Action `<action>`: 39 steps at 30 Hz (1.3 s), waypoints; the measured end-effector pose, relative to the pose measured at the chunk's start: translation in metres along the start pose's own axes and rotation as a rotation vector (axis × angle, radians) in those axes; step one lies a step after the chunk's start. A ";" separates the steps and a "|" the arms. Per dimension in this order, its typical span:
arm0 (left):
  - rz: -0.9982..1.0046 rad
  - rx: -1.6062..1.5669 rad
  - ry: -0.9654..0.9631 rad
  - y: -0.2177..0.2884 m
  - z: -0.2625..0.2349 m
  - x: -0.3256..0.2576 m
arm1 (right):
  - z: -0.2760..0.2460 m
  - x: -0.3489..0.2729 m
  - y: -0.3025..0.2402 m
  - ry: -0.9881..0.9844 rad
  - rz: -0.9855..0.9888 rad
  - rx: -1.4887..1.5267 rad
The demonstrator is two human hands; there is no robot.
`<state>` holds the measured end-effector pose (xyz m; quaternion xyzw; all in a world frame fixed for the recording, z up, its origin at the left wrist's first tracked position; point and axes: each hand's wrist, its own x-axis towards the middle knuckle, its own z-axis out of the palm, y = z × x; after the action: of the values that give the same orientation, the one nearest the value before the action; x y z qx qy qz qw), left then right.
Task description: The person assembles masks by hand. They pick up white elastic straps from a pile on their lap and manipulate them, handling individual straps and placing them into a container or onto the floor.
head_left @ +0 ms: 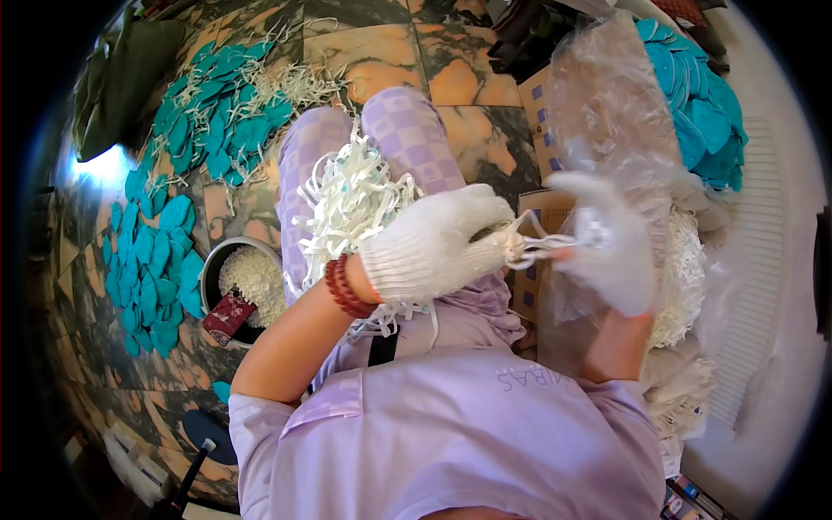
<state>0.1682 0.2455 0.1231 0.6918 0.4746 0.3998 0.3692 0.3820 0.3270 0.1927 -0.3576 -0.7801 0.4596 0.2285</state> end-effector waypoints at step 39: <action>-0.545 -0.557 0.439 0.006 -0.066 -0.136 | -0.318 -0.079 0.048 0.442 0.682 -0.720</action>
<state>0.0793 0.1229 0.1281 0.3142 0.5812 0.5378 0.5237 0.6673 0.4580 0.2993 -0.7345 -0.6612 0.1251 0.0880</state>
